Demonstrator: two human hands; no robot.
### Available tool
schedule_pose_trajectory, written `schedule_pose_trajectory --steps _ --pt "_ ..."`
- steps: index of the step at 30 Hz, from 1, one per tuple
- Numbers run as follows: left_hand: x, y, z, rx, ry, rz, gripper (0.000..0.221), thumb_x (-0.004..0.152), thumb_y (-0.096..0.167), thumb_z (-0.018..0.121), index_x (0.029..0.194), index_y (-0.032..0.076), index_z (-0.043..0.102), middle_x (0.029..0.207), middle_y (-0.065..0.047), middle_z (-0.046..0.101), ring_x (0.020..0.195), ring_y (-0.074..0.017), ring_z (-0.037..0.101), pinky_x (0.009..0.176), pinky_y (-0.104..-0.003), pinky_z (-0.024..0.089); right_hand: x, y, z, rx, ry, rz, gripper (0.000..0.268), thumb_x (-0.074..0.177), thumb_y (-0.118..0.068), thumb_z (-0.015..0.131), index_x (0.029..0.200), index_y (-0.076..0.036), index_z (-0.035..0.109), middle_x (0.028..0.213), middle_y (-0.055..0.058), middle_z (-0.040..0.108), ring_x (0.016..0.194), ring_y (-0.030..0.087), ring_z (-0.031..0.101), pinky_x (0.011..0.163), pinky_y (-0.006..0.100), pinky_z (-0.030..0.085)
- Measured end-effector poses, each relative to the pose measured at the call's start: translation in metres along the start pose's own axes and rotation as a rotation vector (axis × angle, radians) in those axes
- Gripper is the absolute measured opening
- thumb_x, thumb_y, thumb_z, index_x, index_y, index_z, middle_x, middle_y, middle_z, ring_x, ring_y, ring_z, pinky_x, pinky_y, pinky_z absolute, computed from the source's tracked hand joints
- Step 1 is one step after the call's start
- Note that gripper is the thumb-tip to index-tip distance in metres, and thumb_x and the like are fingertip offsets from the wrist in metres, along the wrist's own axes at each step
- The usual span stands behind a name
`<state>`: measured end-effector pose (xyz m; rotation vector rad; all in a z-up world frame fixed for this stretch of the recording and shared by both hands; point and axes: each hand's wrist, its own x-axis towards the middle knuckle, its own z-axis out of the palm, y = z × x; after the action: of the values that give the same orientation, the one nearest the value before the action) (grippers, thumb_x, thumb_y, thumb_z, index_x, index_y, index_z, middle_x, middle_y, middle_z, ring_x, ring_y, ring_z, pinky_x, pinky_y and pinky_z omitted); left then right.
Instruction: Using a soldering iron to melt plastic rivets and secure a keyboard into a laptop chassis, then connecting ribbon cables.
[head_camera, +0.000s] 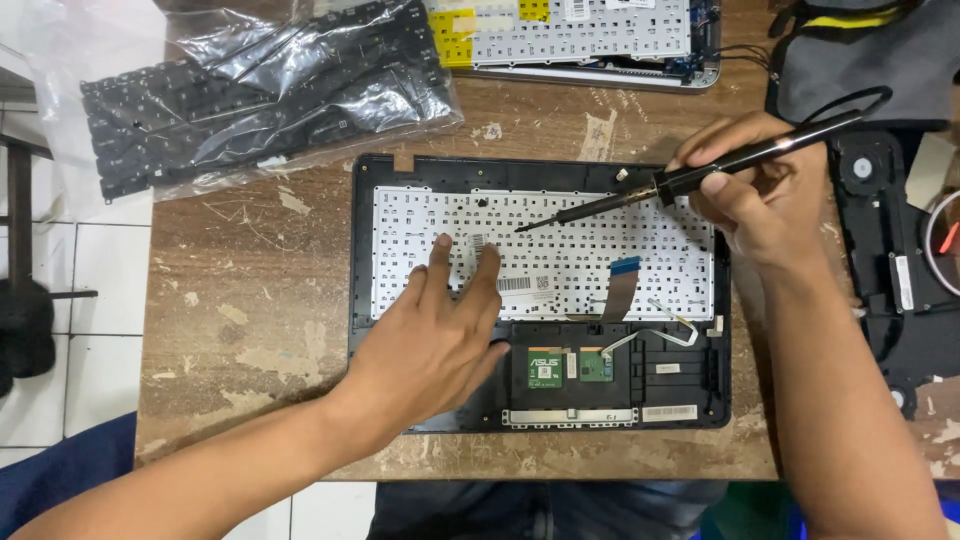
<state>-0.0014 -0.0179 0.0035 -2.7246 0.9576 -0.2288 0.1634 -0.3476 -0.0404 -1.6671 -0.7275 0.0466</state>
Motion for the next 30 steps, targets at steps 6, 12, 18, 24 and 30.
schedule_pose_trajectory --steps 6,12,18,24,30 --pt "0.002 0.005 0.000 0.040 -0.009 0.012 0.067 0.103 0.061 0.034 0.125 0.006 0.065 0.142 -0.019 0.058 0.118 -0.0462 0.061 0.087 -0.043 0.056 -0.001 -0.004 0.003 0.117 0.050 0.037 0.012 0.103 -0.016 0.064 0.108 -0.005 0.064 0.103 0.011 0.072 0.048 0.001 0.048 0.037 0.018 0.033" --pt "0.003 0.006 -0.002 0.024 -0.030 0.004 0.074 0.101 0.068 0.031 0.124 0.005 0.064 0.140 -0.019 0.058 0.119 -0.0471 0.062 0.087 -0.045 0.058 0.000 -0.005 0.018 0.203 0.128 0.137 0.005 0.101 -0.010 0.063 0.103 -0.006 0.065 0.082 0.003 0.064 0.046 0.003 0.044 0.034 0.020 0.034" --pt "0.006 0.010 -0.005 0.058 -0.002 -0.009 0.074 0.102 0.068 0.031 0.119 0.006 0.068 0.136 -0.020 0.062 0.115 -0.0477 0.064 0.085 -0.044 0.058 0.000 -0.008 0.025 0.257 0.117 0.197 0.007 0.103 -0.011 0.059 0.107 -0.007 0.064 0.066 -0.003 0.053 0.043 0.005 0.041 0.035 0.021 0.033" --pt "0.004 0.014 -0.006 0.054 0.015 -0.037 0.073 0.102 0.067 0.030 0.118 0.007 0.069 0.138 -0.019 0.061 0.119 -0.0470 0.061 0.089 -0.046 0.056 -0.004 -0.015 0.030 0.271 0.208 0.242 0.009 0.102 -0.017 0.065 0.105 -0.008 0.064 0.063 -0.002 0.050 0.042 0.006 0.040 0.035 0.023 0.031" --pt "-0.004 0.004 0.007 -0.341 0.097 -0.137 0.061 0.103 0.055 0.041 0.125 0.003 0.067 0.140 -0.014 0.062 0.126 -0.0423 0.057 0.092 -0.047 0.053 -0.007 -0.011 0.035 0.257 0.242 0.267 0.008 0.100 -0.013 0.062 0.104 -0.006 0.062 0.056 0.001 0.044 0.040 0.010 0.037 0.037 0.027 0.027"
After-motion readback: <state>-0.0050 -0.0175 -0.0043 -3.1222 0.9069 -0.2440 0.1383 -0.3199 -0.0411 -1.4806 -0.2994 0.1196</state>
